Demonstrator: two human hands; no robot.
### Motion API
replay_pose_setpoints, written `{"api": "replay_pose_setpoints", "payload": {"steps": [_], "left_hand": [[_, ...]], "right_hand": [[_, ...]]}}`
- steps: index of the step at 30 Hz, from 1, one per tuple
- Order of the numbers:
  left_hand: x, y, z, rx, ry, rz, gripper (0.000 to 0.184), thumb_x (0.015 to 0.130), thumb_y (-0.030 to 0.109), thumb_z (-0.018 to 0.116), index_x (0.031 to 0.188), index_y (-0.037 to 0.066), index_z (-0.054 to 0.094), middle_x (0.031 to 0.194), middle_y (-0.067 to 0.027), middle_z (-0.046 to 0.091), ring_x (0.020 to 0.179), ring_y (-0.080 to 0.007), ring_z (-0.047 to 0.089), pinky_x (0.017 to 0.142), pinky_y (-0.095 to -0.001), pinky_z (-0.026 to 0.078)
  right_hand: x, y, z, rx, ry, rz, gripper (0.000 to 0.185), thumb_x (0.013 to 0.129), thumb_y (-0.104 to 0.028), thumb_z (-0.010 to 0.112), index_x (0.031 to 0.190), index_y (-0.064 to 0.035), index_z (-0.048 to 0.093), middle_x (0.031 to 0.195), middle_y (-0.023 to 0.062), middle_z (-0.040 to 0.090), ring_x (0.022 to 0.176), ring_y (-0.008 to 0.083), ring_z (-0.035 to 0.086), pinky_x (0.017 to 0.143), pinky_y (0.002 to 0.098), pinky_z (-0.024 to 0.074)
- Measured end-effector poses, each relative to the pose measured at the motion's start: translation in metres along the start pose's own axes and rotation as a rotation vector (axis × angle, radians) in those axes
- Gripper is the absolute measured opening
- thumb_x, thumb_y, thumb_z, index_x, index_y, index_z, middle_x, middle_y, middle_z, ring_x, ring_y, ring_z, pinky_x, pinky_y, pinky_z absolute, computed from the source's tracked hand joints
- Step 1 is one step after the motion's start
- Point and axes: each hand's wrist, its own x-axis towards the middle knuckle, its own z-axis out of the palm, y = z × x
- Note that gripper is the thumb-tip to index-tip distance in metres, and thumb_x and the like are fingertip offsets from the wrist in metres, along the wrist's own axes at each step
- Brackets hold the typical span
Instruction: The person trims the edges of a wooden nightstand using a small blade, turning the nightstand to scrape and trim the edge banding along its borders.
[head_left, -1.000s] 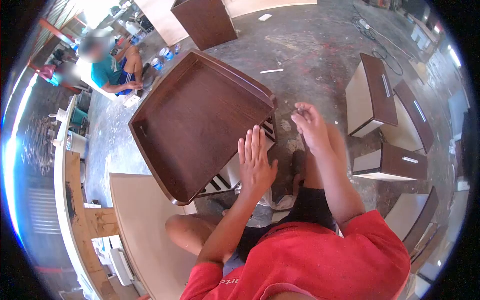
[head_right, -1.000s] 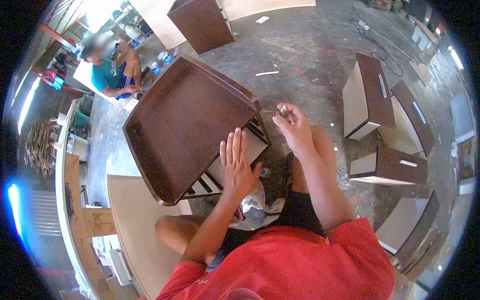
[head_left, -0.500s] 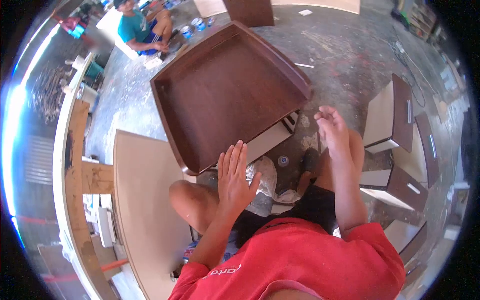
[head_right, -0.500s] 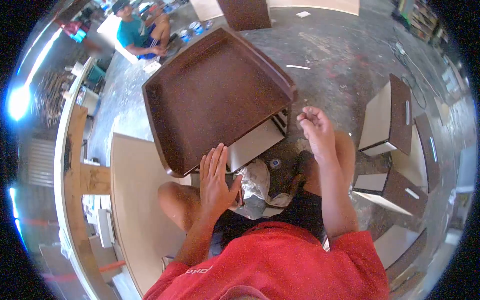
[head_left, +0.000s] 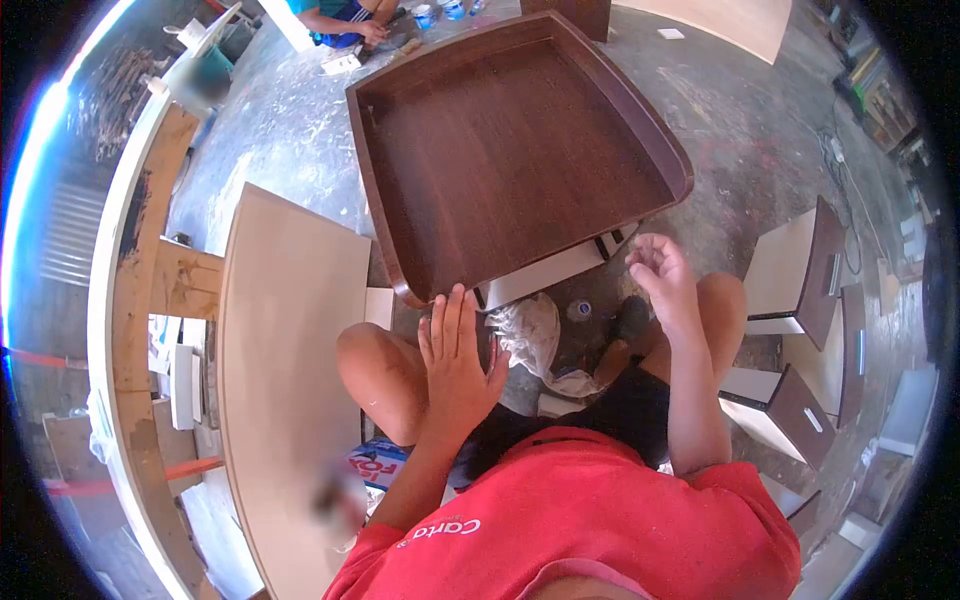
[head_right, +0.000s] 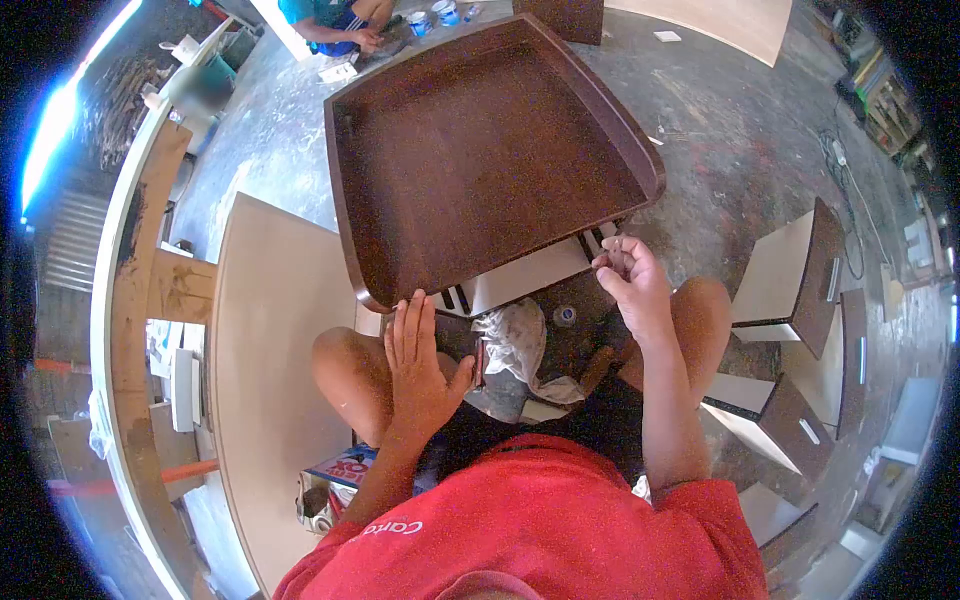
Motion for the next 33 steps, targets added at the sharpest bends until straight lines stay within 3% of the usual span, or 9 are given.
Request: {"api": "replay_pose_setpoints", "payload": {"steps": [4,6,10,16,19,22,25,27,33], "left_hand": [[-0.011,-0.004,0.014,-0.115,0.035,-0.063,0.109,0.094,0.033,0.081,0.173,-0.008,0.018,0.181,-0.0345,0.014,0.168,-0.0557,0.014,0.135,-0.0648,0.015],[-0.018,-0.006,0.023,-0.088,0.036,-0.098,0.113,0.095,0.032,0.082,0.173,-0.010,0.012,0.180,-0.0380,0.007,0.167,-0.0583,0.010,0.136,-0.0647,0.014],[-0.028,-0.012,0.032,-0.130,0.022,-0.165,0.120,0.095,0.029,0.084,0.173,-0.011,0.001,0.180,-0.0410,-0.003,0.167,-0.0608,0.002,0.136,-0.0633,0.014],[-0.022,-0.023,0.041,-0.334,0.204,-0.201,0.125,0.096,0.025,0.084,0.174,-0.009,-0.008,0.182,-0.0366,0.000,0.171,-0.0504,0.006,0.137,-0.0559,0.018],[-0.003,-0.027,0.025,-0.691,0.272,-0.340,0.118,0.096,0.021,0.081,0.173,-0.011,-0.002,0.182,-0.0369,0.004,0.170,-0.0507,0.009,0.137,-0.0566,0.015],[0.026,-0.032,-0.006,-0.461,0.265,-0.321,0.115,0.095,0.015,0.082,0.175,-0.007,0.002,0.184,-0.0320,0.009,0.170,-0.0488,0.013,0.137,-0.0548,0.018],[0.050,-0.047,-0.024,-0.146,0.289,-0.137,0.131,0.085,0.005,0.091,0.178,0.003,-0.001,0.182,-0.0314,0.016,0.168,-0.0477,0.024,0.137,-0.0524,0.025],[0.061,-0.054,-0.032,-0.160,0.286,-0.065,0.135,0.077,0.000,0.096,0.178,0.007,0.007,0.182,-0.0304,0.016,0.168,-0.0474,0.024,0.137,-0.0545,0.029],[0.062,-0.056,-0.014,-0.107,0.396,0.035,0.119,0.072,0.001,0.099,0.167,0.007,0.028,0.180,-0.0294,0.004,0.166,-0.0526,0.025,0.135,-0.0574,0.034]], "right_hand": [[0.005,-0.003,0.007,0.007,0.003,0.006,0.034,0.100,0.003,0.073,0.132,-0.0043,0.065,0.110,0.0013,0.071,0.104,0.0107,0.068,0.091,0.0264,0.0530],[0.004,-0.010,0.006,-0.066,0.026,0.081,0.030,0.103,-0.004,0.075,0.132,-0.0067,0.066,0.109,-0.0019,0.070,0.096,0.0063,0.066,0.078,0.0226,0.0497],[0.007,-0.004,0.003,-0.091,0.069,0.086,0.029,0.107,-0.012,0.076,0.133,-0.0083,0.066,0.109,-0.0039,0.070,0.092,0.0038,0.064,0.070,0.0216,0.0458],[0.010,0.003,0.001,-0.098,0.111,0.067,0.032,0.107,-0.014,0.076,0.136,-0.0076,0.064,0.110,-0.0039,0.070,0.092,0.0031,0.062,0.072,0.0211,0.0453],[0.011,0.006,0.001,-0.084,0.111,0.020,0.034,0.107,-0.014,0.076,0.137,-0.0067,0.064,0.111,-0.0024,0.071,0.090,0.0030,0.060,0.072,0.0212,0.0449],[0.008,-0.005,0.006,-0.049,0.137,-0.008,0.035,0.107,-0.015,0.076,0.138,-0.0063,0.064,0.109,-0.0004,0.072,0.085,0.0032,0.060,0.068,0.0211,0.0442],[0.009,-0.012,0.003,-0.038,0.162,0.041,0.038,0.107,-0.016,0.074,0.141,-0.0059,0.063,0.105,0.0014,0.072,0.079,0.0040,0.059,0.064,0.0213,0.0433],[0.013,-0.012,-0.002,-0.048,0.184,0.096,0.041,0.107,-0.016,0.073,0.145,-0.0054,0.061,0.102,0.0023,0.073,0.075,0.0045,0.057,0.061,0.0216,0.0426],[0.012,-0.029,0.001,0.316,0.098,0.188,0.058,0.108,-0.027,0.070,0.157,-0.0002,0.055,0.085,-0.0041,0.052,0.069,0.0069,0.049,0.062,0.0248,0.0419]]}}
